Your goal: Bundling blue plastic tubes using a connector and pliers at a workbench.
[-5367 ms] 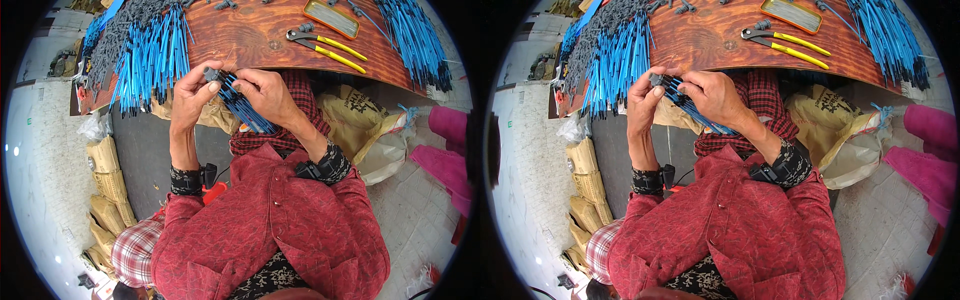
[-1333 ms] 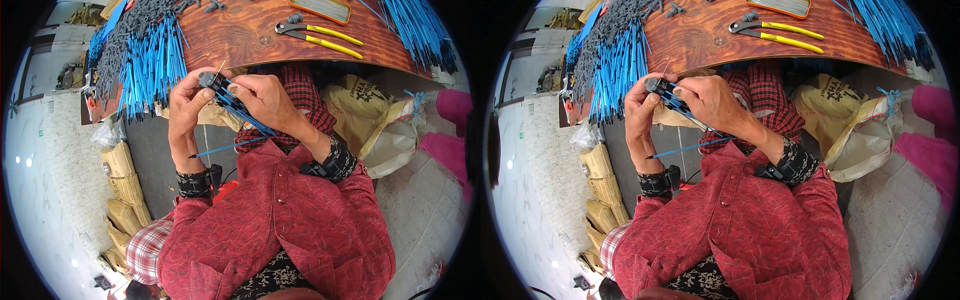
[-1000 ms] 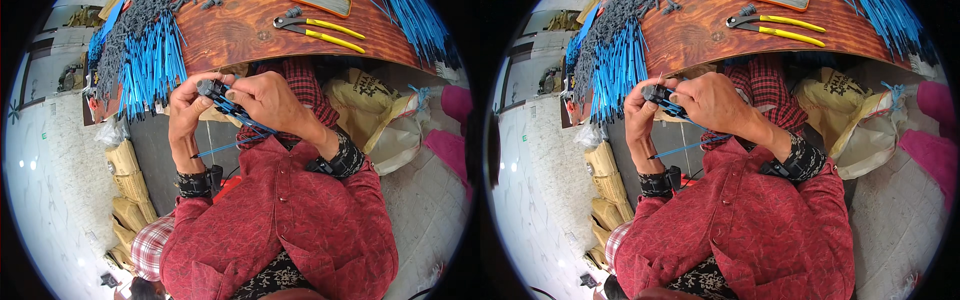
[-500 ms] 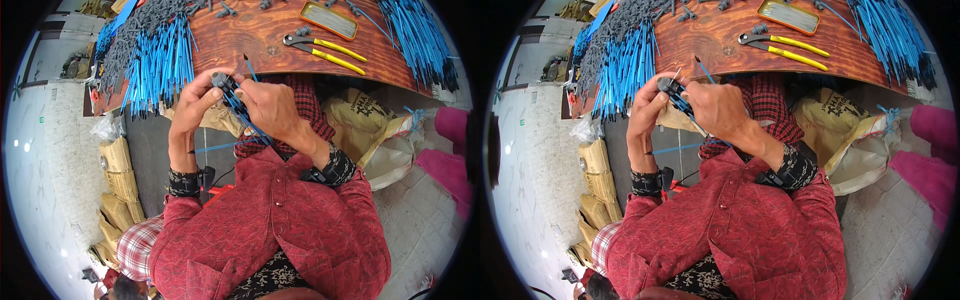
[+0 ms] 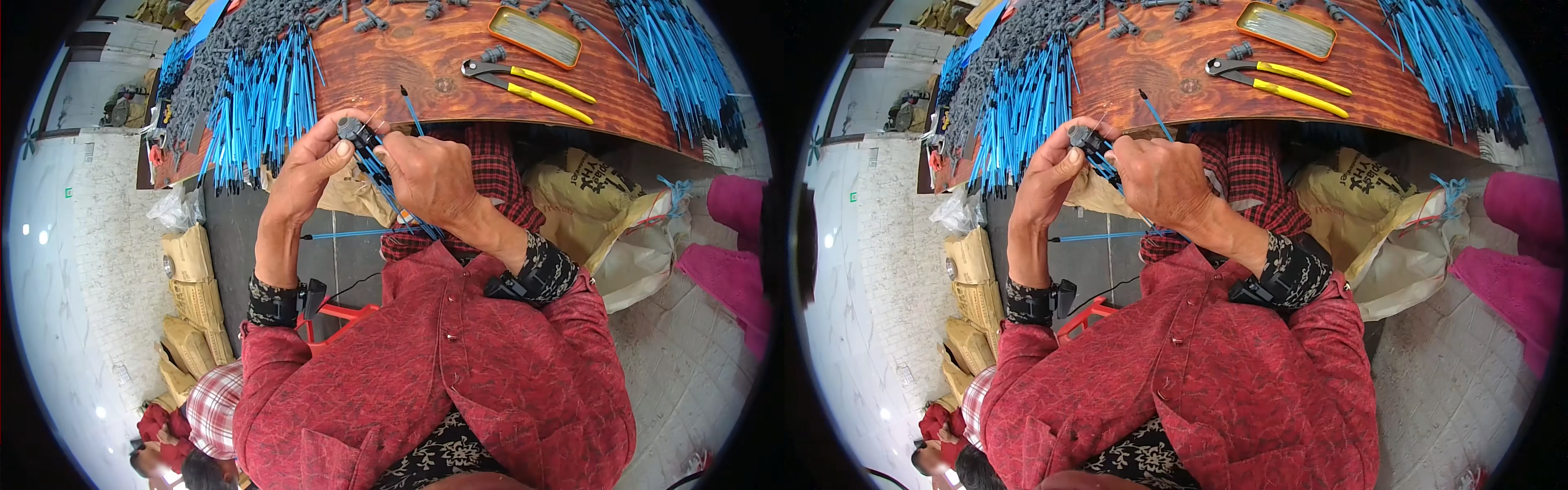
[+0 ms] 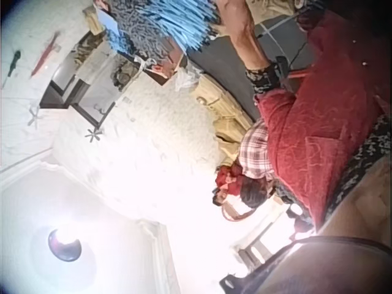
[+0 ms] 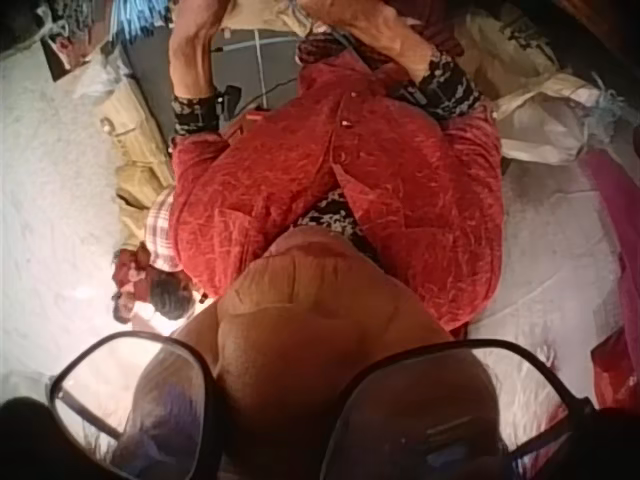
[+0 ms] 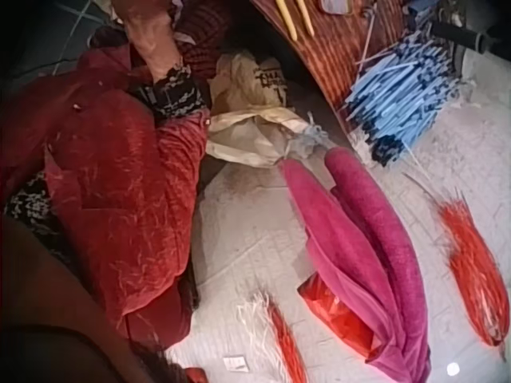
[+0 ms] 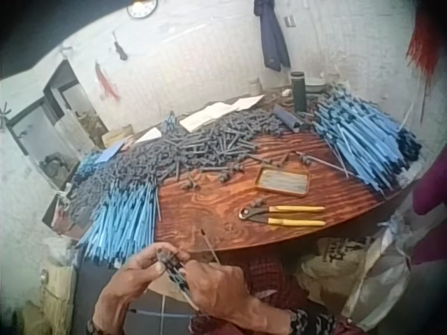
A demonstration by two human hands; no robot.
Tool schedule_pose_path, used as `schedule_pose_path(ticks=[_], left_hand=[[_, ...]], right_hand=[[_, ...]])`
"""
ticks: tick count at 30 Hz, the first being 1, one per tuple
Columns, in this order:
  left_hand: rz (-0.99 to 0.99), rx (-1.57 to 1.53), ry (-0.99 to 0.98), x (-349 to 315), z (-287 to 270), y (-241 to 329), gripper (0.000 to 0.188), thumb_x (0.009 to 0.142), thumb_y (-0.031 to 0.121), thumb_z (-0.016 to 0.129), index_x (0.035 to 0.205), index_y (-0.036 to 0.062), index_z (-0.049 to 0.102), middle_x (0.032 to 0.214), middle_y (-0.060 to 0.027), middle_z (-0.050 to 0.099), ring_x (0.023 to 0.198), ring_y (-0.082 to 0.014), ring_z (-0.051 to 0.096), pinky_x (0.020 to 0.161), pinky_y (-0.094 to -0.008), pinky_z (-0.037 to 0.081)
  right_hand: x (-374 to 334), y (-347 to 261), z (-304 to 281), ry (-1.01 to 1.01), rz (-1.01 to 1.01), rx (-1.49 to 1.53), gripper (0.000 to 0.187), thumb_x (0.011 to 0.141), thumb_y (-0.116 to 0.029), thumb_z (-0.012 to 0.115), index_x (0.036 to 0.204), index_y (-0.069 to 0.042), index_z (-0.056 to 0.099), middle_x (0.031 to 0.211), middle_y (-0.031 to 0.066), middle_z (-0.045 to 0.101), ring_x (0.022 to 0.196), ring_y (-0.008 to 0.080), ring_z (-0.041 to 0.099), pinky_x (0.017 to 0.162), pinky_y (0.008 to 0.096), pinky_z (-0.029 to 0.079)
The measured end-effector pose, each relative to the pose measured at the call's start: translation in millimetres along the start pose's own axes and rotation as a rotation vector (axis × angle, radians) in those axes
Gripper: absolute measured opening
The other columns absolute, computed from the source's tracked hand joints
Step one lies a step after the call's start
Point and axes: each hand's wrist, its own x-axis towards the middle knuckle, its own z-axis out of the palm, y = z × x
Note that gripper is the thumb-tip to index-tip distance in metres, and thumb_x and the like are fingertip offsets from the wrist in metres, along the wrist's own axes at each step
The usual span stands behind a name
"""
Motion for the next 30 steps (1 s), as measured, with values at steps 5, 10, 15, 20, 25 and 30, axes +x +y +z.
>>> schedule_pose_path(ticks=[5,10,15,20,25,30], left_hand=[[0.017,0.183,0.081,-6.6,11.9,-0.1,0.036,0.105,0.016,0.053,0.139,0.0034,0.050,0.129,-0.0077,0.061,0.121,-0.0163,0.054,0.109,-0.0341,0.039],[0.068,0.210,0.172,-13.9,33.6,-4.9,0.040,0.105,0.022,0.054,0.139,0.0026,0.047,0.126,-0.0074,0.060,0.119,-0.0161,0.053,0.105,-0.0315,0.040],[0.134,0.206,0.188,-12.2,31.7,-10.4,0.042,0.102,0.025,0.060,0.136,0.0019,0.050,0.123,-0.0072,0.059,0.112,-0.0157,0.053,0.101,-0.0311,0.041],[0.158,0.218,0.125,-9.5,22.5,-2.7,0.034,0.104,0.021,0.057,0.131,0.0019,0.051,0.122,-0.0069,0.060,0.114,-0.0154,0.054,0.103,-0.0322,0.042],[0.122,0.187,0.056,-3.2,8.7,-14.1,0.033,0.104,0.021,0.057,0.131,0.0019,0.051,0.122,-0.0064,0.059,0.113,-0.0148,0.053,0.102,-0.0315,0.042],[0.144,0.227,0.010,-0.8,8.5,-16.2,0.034,0.105,0.025,0.055,0.130,0.0028,0.049,0.121,-0.0052,0.056,0.112,-0.0140,0.050,0.100,-0.0307,0.041]], right_hand=[[-0.1,-1.2,-0.4,0.016,0.019,-0.040,0.020,0.093,-0.018,0.064,0.079,-0.007,0.056,0.063,0.0105,0.060,0.058,0.0293,0.063,0.048,0.0418,0.047],[-3.6,-4.9,-2.2,0.005,0.019,-0.053,0.020,0.093,-0.020,0.064,0.079,-0.008,0.056,0.064,0.0096,0.060,0.058,0.0280,0.064,0.048,0.0406,0.047],[-2.8,-4.1,-4.7,-0.009,-0.035,-0.096,0.016,0.093,-0.021,0.064,0.084,-0.009,0.058,0.064,0.0073,0.061,0.058,0.0254,0.064,0.048,0.0393,0.048],[0.6,-9.0,-8.2,-0.082,-0.003,-0.150,0.018,0.093,-0.024,0.063,0.088,-0.007,0.065,0.067,0.0062,0.063,0.061,0.0246,0.066,0.051,0.0391,0.049],[-3.3,-4.6,1.2,-0.042,-0.020,-0.130,0.017,0.094,-0.022,0.062,0.086,-0.007,0.062,0.068,0.0066,0.063,0.061,0.0246,0.067,0.051,0.0391,0.049],[-4.0,-2.2,-0.1,-0.026,-0.034,-0.135,0.014,0.092,-0.019,0.061,0.083,-0.008,0.059,0.067,0.0072,0.062,0.062,0.0245,0.067,0.052,0.0391,0.050]])
